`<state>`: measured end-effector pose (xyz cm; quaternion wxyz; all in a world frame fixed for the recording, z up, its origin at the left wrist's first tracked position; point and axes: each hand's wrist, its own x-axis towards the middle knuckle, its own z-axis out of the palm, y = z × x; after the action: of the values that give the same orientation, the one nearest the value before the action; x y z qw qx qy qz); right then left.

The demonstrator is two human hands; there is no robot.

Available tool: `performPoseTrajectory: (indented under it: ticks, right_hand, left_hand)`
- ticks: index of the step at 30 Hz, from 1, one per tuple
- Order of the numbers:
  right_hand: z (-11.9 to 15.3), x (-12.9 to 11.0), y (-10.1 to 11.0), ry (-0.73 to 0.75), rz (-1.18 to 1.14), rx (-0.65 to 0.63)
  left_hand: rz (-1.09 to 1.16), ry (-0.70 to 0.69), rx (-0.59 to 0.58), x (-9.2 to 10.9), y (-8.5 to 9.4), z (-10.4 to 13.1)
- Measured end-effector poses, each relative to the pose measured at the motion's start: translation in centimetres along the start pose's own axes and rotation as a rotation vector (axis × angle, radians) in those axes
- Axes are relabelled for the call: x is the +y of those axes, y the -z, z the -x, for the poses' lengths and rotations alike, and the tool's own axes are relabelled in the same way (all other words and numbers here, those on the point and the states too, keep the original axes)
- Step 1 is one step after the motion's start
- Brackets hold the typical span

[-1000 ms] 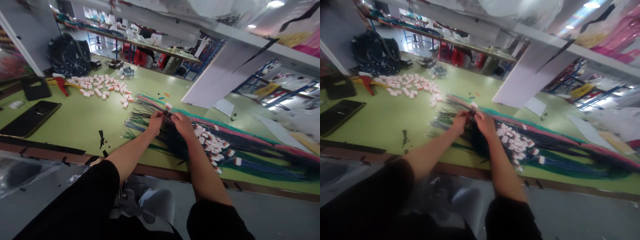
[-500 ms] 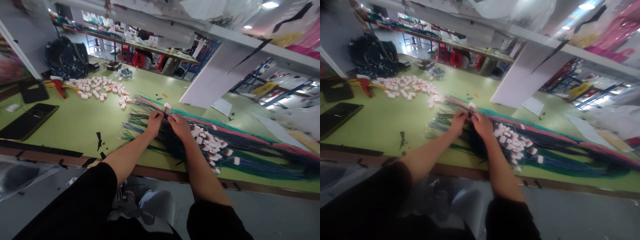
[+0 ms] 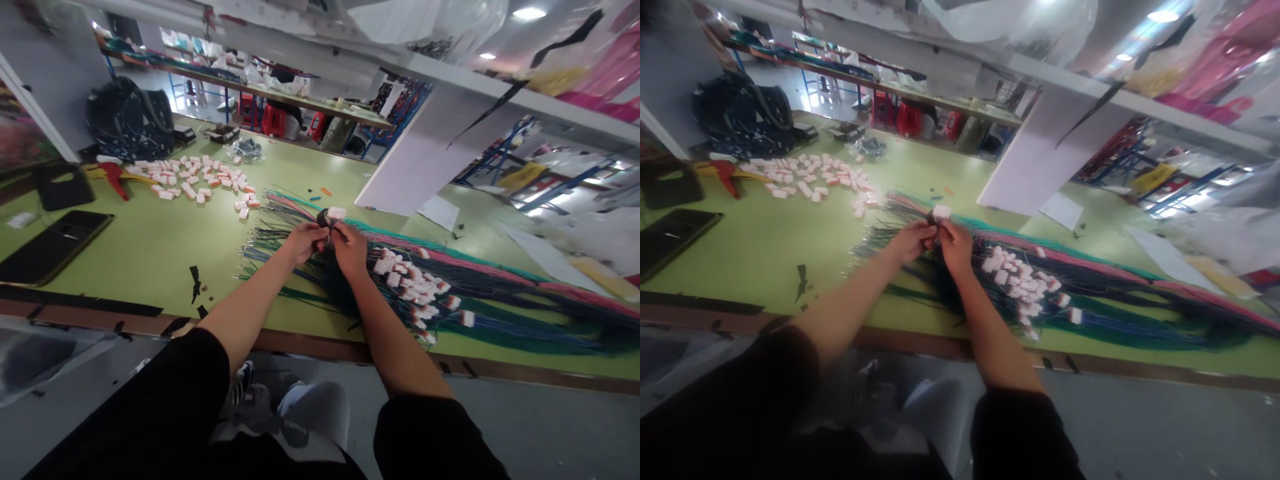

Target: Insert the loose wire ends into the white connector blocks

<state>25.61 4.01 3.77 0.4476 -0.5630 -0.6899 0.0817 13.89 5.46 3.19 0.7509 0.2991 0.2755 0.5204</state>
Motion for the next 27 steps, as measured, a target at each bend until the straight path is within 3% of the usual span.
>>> performPoseTrajectory:
  ticks: [2, 4, 7, 9, 13, 15, 18, 22, 25, 27]
  right_hand:
    - [-0.1, 0.0, -0.3, -0.072, -0.162, -0.02]
    - [-0.3, -0.1, -0.3, -0.166, -0.394, -0.122]
    - [-0.5, -0.4, 0.1, -0.25, -0.723, -0.313]
    - [-0.6, -0.7, 0.2, -0.283, -0.813, -0.278]
    - [-0.7, -0.7, -0.1, -0.336, -0.797, -0.029]
    - [-0.7, -0.5, 0.0, -0.355, -0.832, -0.07]
    - [-0.7, -0.3, 0.9, -0.399, -0.903, -0.257]
    - [-0.7, 0.0, 2.4, -0.422, -0.79, -0.333]
    - [-0.5, 0.3, 2.7, -0.375, -0.634, -0.244]
    - [-0.4, 0.3, 2.5, -0.284, -0.471, -0.113]
  left_hand:
    - [-0.021, 0.068, -0.104, 0.2, 0.5, -0.2]
    - [-0.036, 0.095, -0.161, 0.3, 0.8, -0.3]
    - [-0.033, 0.079, -0.164, 0.2, 0.6, -0.3]
    - [-0.016, 0.031, -0.134, -0.1, 0.2, -0.2]
    - [0.032, -0.09, -0.067, -0.6, -0.6, 0.0]
    - [0.04, -0.11, -0.118, -0.7, -0.6, 0.2]
    - [0.018, -0.122, -0.253, -0.2, -0.1, 0.4]
    - [-0.198, -0.069, -0.376, 1.1, 0.7, 0.7]
    - [-0.368, -0.095, -0.395, 1.6, 0.8, 0.8]
    - [-0.443, -0.218, -0.304, 1.4, 0.5, 0.9]
